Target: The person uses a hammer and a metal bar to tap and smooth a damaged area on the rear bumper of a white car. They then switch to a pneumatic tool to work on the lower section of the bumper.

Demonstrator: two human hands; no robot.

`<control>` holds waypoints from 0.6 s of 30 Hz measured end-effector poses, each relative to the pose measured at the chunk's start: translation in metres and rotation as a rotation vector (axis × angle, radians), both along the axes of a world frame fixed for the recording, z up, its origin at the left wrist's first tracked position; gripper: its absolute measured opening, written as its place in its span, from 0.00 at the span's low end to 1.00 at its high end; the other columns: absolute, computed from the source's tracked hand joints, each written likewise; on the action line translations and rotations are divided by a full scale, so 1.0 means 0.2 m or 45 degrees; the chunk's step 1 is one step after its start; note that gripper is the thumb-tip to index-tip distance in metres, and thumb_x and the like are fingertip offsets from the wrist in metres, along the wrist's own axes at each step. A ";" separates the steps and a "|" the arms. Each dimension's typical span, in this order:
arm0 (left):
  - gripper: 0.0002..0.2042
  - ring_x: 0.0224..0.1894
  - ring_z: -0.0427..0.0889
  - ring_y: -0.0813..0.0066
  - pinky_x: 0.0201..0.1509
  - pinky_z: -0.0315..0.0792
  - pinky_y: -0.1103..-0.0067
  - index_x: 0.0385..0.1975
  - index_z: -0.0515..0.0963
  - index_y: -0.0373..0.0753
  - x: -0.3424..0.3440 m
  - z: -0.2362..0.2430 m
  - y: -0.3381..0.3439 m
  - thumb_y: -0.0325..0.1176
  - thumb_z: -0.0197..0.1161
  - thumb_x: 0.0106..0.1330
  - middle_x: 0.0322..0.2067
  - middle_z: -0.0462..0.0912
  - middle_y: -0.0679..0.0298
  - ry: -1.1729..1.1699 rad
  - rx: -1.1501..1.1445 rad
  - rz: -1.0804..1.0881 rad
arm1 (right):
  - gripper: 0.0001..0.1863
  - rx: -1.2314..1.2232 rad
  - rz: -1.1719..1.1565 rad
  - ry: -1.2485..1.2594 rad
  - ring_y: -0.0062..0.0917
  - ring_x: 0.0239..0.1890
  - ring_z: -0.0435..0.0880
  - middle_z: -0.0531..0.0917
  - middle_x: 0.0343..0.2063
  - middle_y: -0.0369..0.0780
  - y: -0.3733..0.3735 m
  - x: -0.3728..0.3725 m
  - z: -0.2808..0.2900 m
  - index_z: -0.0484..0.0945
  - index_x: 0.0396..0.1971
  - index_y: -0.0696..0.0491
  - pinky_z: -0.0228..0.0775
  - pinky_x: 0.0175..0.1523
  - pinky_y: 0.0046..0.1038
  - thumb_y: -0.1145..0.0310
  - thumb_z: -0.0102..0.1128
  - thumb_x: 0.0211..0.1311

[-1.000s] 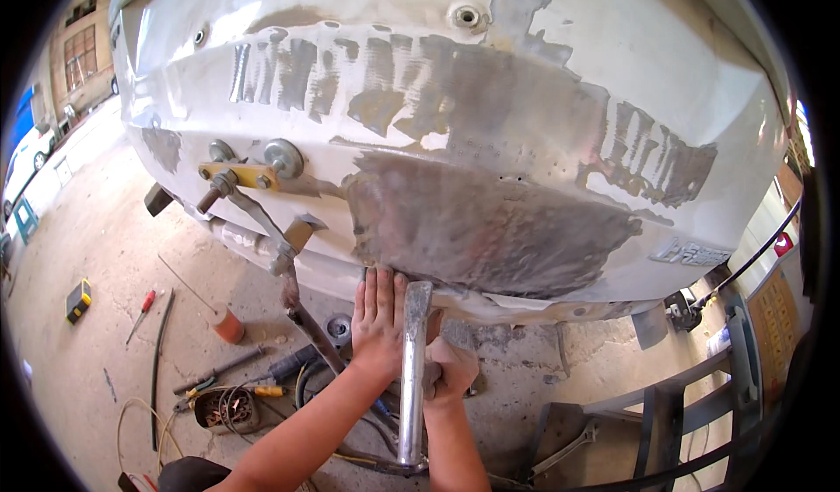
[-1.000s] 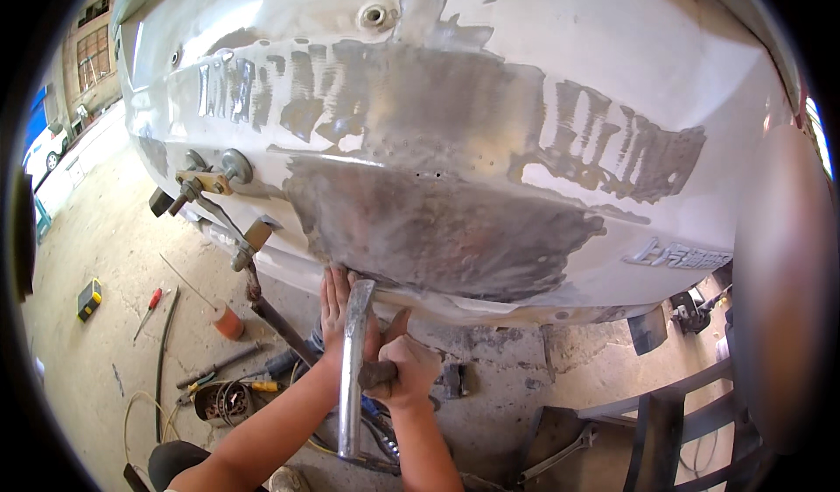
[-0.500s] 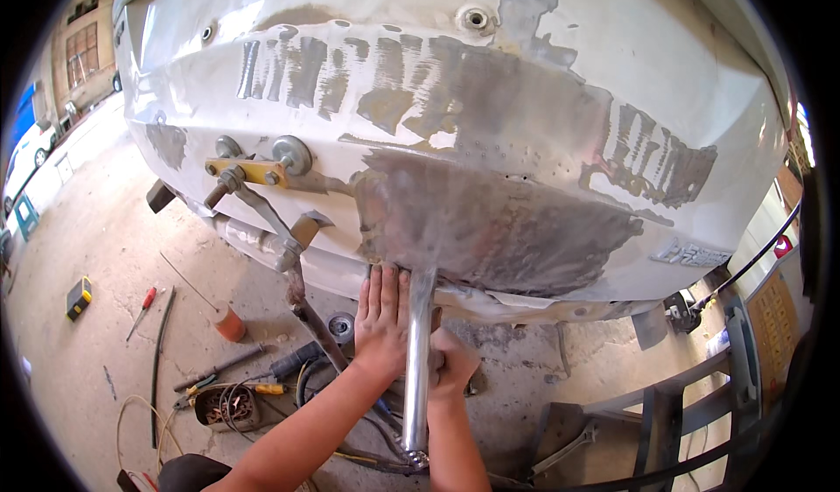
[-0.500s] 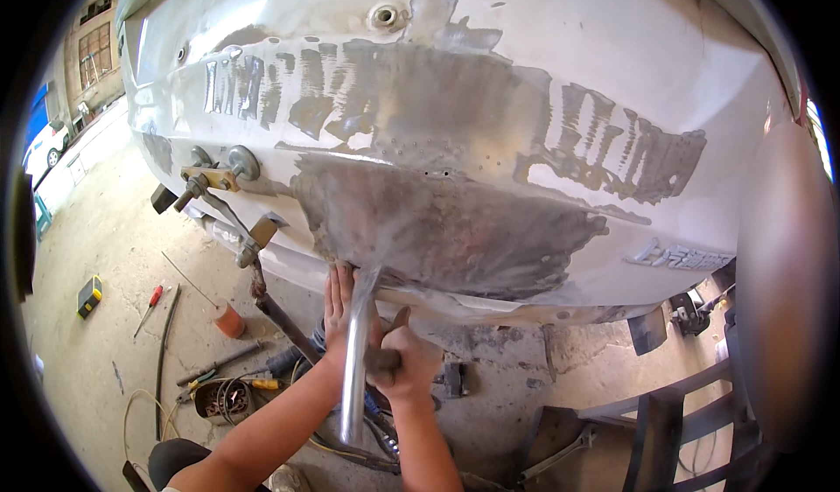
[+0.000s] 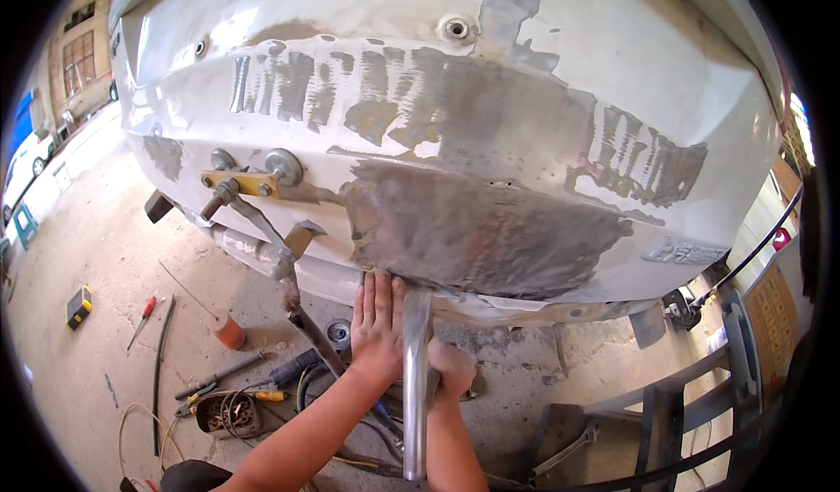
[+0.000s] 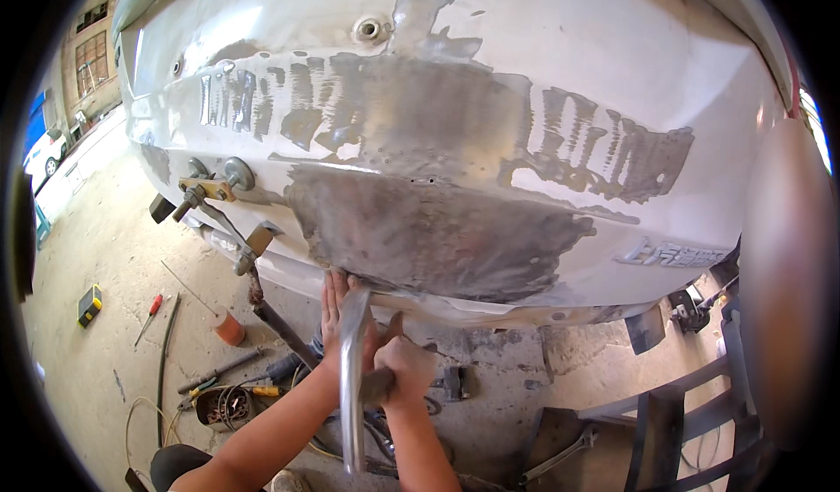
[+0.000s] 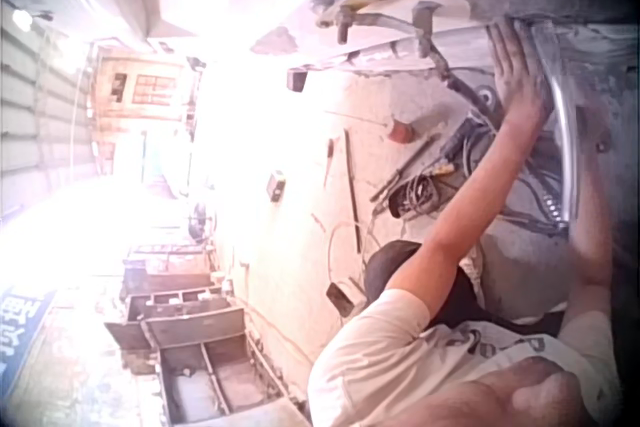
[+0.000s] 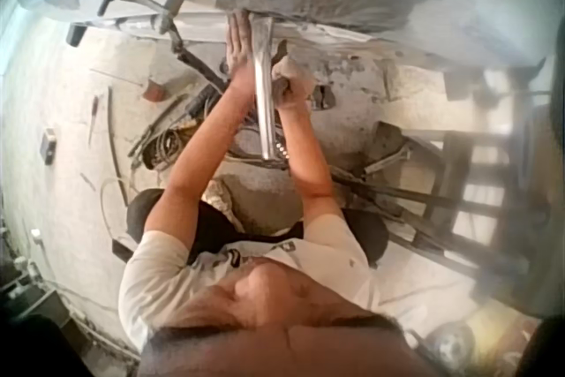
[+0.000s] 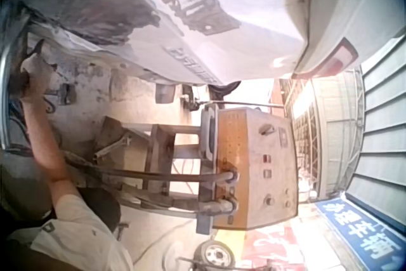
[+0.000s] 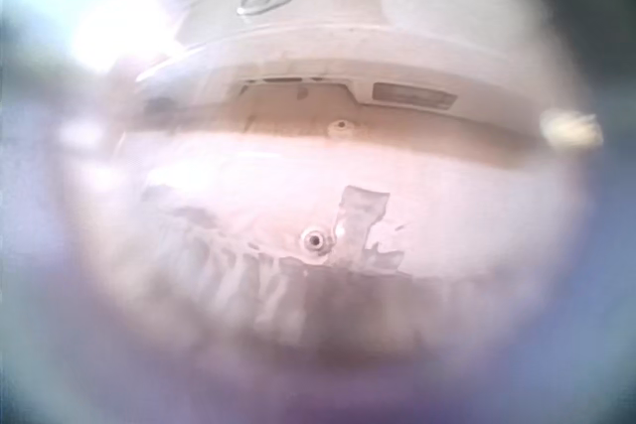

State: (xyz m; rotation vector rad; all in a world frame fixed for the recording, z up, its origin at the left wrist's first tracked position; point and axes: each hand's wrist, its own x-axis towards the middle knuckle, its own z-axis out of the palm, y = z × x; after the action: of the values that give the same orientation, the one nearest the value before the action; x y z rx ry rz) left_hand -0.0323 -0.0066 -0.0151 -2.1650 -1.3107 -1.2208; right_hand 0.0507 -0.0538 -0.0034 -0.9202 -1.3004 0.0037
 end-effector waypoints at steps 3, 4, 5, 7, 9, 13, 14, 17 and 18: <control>0.29 0.62 0.54 0.39 0.65 0.48 0.55 0.57 0.59 0.24 -0.01 0.01 0.00 0.36 0.50 0.58 0.59 0.54 0.36 -0.009 -0.062 -0.032 | 0.21 0.046 -0.040 -0.021 0.30 0.09 0.70 0.65 0.07 0.37 0.00 0.00 0.01 0.64 0.09 0.50 0.60 0.17 0.24 0.53 0.55 0.52; 0.29 0.62 0.54 0.38 0.65 0.48 0.55 0.57 0.59 0.24 -0.01 0.01 -0.01 0.35 0.50 0.58 0.59 0.54 0.36 -0.002 -0.061 -0.030 | 0.22 0.114 -0.053 -0.064 0.30 0.10 0.70 0.65 0.07 0.37 -0.01 0.01 0.02 0.64 0.09 0.50 0.60 0.17 0.24 0.51 0.55 0.52; 0.29 0.62 0.54 0.38 0.65 0.49 0.55 0.57 0.59 0.23 -0.01 0.01 -0.02 0.35 0.50 0.58 0.59 0.54 0.35 0.004 -0.064 -0.032 | 0.23 0.176 -0.068 -0.107 0.30 0.10 0.70 0.65 0.08 0.37 -0.02 0.01 0.02 0.64 0.09 0.50 0.60 0.17 0.24 0.50 0.55 0.52; 0.28 0.62 0.54 0.38 0.65 0.49 0.54 0.56 0.59 0.22 0.00 0.02 -0.02 0.34 0.50 0.57 0.59 0.54 0.35 0.005 -0.056 -0.022 | 0.25 0.080 -0.130 -0.067 0.31 0.10 0.70 0.65 0.07 0.37 0.00 0.01 -0.01 0.64 0.08 0.50 0.59 0.17 0.25 0.46 0.54 0.52; 0.28 0.62 0.54 0.37 0.64 0.49 0.54 0.56 0.59 0.21 -0.01 0.02 -0.02 0.33 0.51 0.57 0.58 0.54 0.34 0.004 -0.034 -0.016 | 0.27 0.031 -0.129 -0.069 0.31 0.10 0.70 0.65 0.07 0.37 -0.01 0.02 0.00 0.64 0.08 0.50 0.59 0.16 0.26 0.44 0.53 0.52; 0.28 0.62 0.54 0.36 0.64 0.49 0.54 0.55 0.59 0.20 0.00 0.03 -0.02 0.30 0.50 0.55 0.58 0.55 0.33 0.007 -0.010 -0.026 | 0.24 0.200 -0.094 -0.087 0.30 0.10 0.70 0.67 0.08 0.39 -0.01 0.03 0.01 0.66 0.10 0.52 0.60 0.17 0.26 0.48 0.53 0.54; 0.28 0.62 0.54 0.36 0.64 0.49 0.54 0.55 0.59 0.19 0.00 0.03 -0.02 0.29 0.50 0.54 0.58 0.55 0.33 0.004 -0.025 -0.024 | 0.22 0.269 -0.104 -0.134 0.27 0.10 0.71 0.69 0.09 0.40 0.00 0.04 0.00 0.68 0.12 0.55 0.61 0.17 0.25 0.53 0.53 0.56; 0.29 0.62 0.54 0.35 0.65 0.48 0.54 0.55 0.59 0.19 0.00 0.05 -0.03 0.29 0.51 0.53 0.57 0.56 0.32 -0.020 -0.042 -0.041 | 0.21 0.133 -0.028 -0.196 0.25 0.11 0.72 0.73 0.11 0.41 0.00 0.10 -0.04 0.71 0.15 0.58 0.63 0.18 0.24 0.55 0.55 0.56; 0.29 0.62 0.54 0.35 0.65 0.48 0.54 0.55 0.59 0.19 0.00 0.06 -0.03 0.30 0.51 0.53 0.57 0.56 0.32 -0.030 -0.042 -0.050 | 0.22 0.033 0.016 -0.201 0.26 0.10 0.72 0.73 0.11 0.42 0.00 0.11 -0.05 0.71 0.16 0.59 0.63 0.18 0.24 0.53 0.56 0.56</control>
State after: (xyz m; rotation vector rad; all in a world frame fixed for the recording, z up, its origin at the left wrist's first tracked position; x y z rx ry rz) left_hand -0.0322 -0.0133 -0.0029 -2.2160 -1.3124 -1.2515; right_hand 0.0727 -0.0547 -0.0132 -0.9047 -1.4493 -0.0776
